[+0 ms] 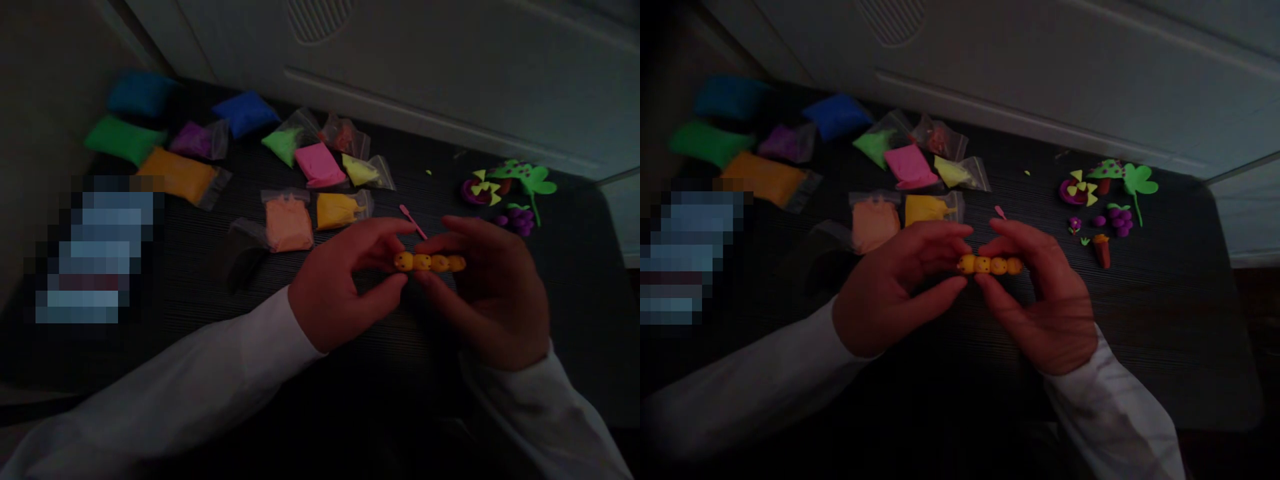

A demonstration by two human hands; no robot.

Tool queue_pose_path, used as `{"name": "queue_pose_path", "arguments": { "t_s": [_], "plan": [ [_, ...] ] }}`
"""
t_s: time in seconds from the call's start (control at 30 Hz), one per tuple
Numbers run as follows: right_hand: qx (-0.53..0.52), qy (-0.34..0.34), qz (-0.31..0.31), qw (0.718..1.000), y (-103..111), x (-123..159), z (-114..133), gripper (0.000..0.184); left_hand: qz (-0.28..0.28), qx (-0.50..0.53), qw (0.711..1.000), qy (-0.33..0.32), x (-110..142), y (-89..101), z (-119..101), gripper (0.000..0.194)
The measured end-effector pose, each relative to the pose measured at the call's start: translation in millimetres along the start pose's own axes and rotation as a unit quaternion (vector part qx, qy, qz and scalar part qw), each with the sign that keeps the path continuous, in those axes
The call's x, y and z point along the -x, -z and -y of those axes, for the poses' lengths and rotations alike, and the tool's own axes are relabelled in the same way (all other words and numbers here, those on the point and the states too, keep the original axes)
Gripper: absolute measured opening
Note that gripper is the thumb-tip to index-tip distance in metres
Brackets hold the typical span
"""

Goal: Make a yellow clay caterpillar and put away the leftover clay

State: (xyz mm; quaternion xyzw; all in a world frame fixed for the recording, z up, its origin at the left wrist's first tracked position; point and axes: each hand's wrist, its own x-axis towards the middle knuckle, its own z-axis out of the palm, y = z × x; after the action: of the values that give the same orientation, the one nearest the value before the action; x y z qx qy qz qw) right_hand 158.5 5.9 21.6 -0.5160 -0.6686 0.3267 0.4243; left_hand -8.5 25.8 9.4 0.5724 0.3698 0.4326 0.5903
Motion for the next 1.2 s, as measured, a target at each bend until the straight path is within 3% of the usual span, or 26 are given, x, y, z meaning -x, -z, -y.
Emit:
{"name": "queue_pose_path", "arguments": {
  "t_s": [0.23,0.47,0.6,0.8,1.2],
  "plan": [
    [-0.004,-0.005,0.054,0.999,0.7,1.1,-3.3,0.062,0.021,0.203,0.962,0.181,-11.2,2.4,0.6,0.018],
    [-0.071,-0.018,0.027,0.997,-2.1,-0.5,0.5,0.069,0.021,0.334,0.908,0.251,-16.1,5.2,6.3,0.017],
    [-0.104,-0.014,-0.005,0.994,0.0,-3.4,0.6,0.064,-0.001,0.383,0.889,0.25,-19.2,8.5,6.7,0.019],
    [-0.098,0.0,-0.021,0.995,0.3,-6.9,-7.0,0.054,-0.008,0.45,0.872,0.195,-23.7,11.9,9.6,0.019],
    [-0.071,0.007,-0.057,0.996,-10.3,-10.8,-32.8,0.038,-0.042,0.452,0.884,0.115,-34.3,13.9,11.6,0.018]
  ]
}}
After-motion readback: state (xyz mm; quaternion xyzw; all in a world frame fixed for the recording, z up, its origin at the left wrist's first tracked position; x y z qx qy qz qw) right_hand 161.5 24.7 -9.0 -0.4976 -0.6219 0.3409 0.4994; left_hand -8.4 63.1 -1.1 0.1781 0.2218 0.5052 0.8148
